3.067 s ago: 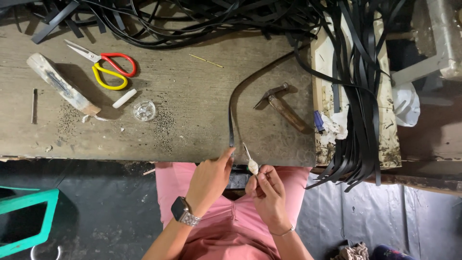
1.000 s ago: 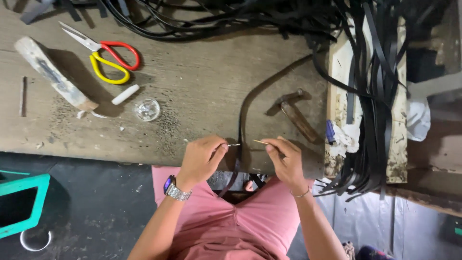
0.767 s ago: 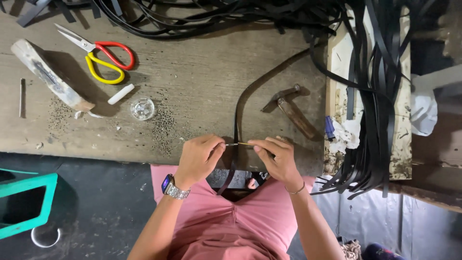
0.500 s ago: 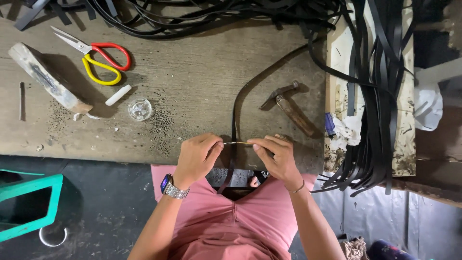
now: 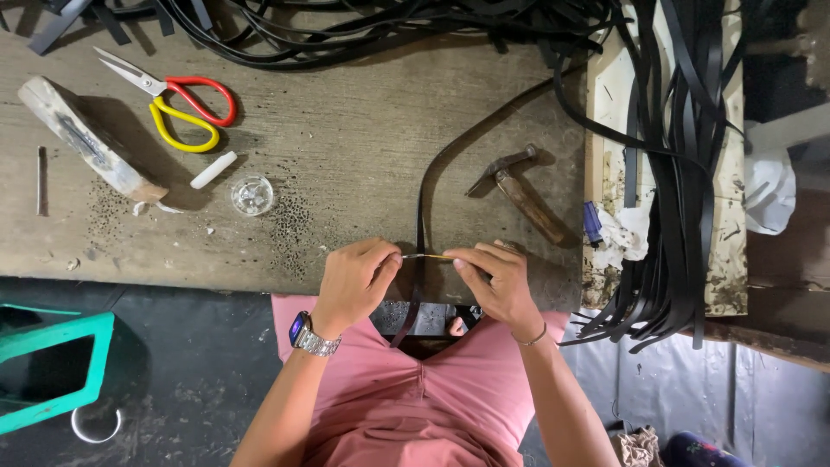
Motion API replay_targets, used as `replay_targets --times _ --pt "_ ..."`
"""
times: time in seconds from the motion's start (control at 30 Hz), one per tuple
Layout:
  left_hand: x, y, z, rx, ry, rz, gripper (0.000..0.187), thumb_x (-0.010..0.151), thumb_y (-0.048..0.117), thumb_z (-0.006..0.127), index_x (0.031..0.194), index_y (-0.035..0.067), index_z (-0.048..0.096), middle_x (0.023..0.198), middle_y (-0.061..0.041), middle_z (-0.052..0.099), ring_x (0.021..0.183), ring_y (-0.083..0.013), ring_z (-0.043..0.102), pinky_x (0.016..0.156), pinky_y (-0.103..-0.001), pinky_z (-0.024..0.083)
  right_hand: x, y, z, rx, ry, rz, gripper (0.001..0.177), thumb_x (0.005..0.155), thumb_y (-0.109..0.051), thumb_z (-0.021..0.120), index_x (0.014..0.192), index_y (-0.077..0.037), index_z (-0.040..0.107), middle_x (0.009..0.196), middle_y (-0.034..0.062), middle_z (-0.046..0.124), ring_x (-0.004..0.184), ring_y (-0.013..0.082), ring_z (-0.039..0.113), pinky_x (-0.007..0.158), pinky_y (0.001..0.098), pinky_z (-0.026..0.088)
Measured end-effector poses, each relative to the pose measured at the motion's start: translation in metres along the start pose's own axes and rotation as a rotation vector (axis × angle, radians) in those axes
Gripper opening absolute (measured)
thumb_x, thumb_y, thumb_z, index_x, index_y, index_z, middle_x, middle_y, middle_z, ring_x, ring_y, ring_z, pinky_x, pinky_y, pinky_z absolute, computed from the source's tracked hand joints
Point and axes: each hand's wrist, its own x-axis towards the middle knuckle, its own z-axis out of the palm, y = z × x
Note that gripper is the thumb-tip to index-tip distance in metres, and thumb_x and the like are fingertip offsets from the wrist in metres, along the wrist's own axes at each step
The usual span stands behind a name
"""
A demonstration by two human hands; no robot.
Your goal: Using a hammer and a metal punch to create a series of holes in a leather strap on a workshop table.
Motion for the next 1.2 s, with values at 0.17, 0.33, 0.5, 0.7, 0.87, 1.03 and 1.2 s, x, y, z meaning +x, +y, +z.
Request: replay_targets --times 0.17,0.33,0.5,0.7,0.87,1.03,1.2 --pt "-0.0001 0.0003 0.0008 0.007 0.004 0.001 0.021 0.100 0.025 0.056 0.083 0.016 0.067 0.064 -0.002 0.058 0.063 -0.0212 0.068 0.058 -0.030 0.056 0.0002 -0.0004 -0.0002 -0.001 0.002 -0.001 0.019 0.099 -0.014 0.063 0.101 -0.013 0.082 0.055 0.0042 0.051 0.047 0.0194 0.050 0.055 0.0293 0.043" --pt "-0.0003 0.0004 0.0002 0.014 0.005 0.017 0.021 0.100 0.025 0.056 0.084 0.017 0.066 0.065 -0.002 0.057 0.064 -0.0219 0.068 0.058 -0.030 0.055 -0.0003 -0.0007 -0.0013 -0.021 -0.016 0.005 0.019 0.099 -0.014 0.063 0.102 -0.012 0.081 0.055 0.0045 0.049 0.047 0.0204 0.049 0.056 0.0296 0.043" --pt "0.0006 0.0018 -0.0007 0.022 0.008 0.025 0.022 0.100 0.024 0.056 0.083 0.016 0.067 0.063 -0.002 0.057 0.061 -0.0221 0.067 0.056 -0.029 0.054 0.0002 -0.0043 -0.0006 -0.013 -0.017 0.012 0.020 0.101 -0.012 0.061 0.103 -0.011 0.081 0.054 0.0052 0.048 0.045 0.0192 0.046 0.054 0.0292 0.041" --pt "-0.0010 -0.0032 0.0032 0.041 0.014 0.053 0.024 0.101 0.026 0.055 0.082 0.019 0.067 0.064 0.000 0.057 0.062 -0.0208 0.067 0.058 -0.028 0.054 -0.0019 -0.0003 -0.0009 -0.054 -0.024 0.010 0.018 0.099 -0.014 0.063 0.102 -0.014 0.082 0.056 0.0048 0.050 0.048 0.0233 0.051 0.056 0.0307 0.043" --pt "-0.0009 -0.0034 0.0039 0.067 0.015 0.080 0.024 0.101 0.026 0.056 0.081 0.018 0.067 0.064 0.000 0.057 0.062 -0.0217 0.067 0.057 -0.028 0.054 -0.0024 -0.0001 -0.0017 -0.076 -0.040 0.004 0.018 0.099 -0.015 0.064 0.100 -0.014 0.081 0.057 0.0047 0.051 0.049 0.0238 0.053 0.057 0.0312 0.044" --pt "-0.0010 -0.0040 0.0057 0.093 0.024 0.104 0.024 0.101 0.027 0.056 0.081 0.019 0.066 0.065 0.000 0.057 0.063 -0.0215 0.068 0.058 -0.028 0.055 -0.0024 -0.0005 -0.0025 -0.106 -0.058 -0.008 0.018 0.100 -0.017 0.063 0.100 -0.014 0.081 0.058 0.0057 0.051 0.051 0.0257 0.055 0.057 0.0322 0.045" --pt "-0.0016 -0.0050 0.0084 0.122 0.060 0.157 0.021 0.099 0.024 0.058 0.080 0.019 0.065 0.066 -0.001 0.057 0.063 -0.0239 0.067 0.058 -0.030 0.055 -0.0004 -0.0036 -0.0024 -0.142 -0.067 -0.028 0.017 0.100 -0.016 0.063 0.099 -0.013 0.080 0.058 0.0060 0.053 0.053 0.0273 0.058 0.057 0.0332 0.047"
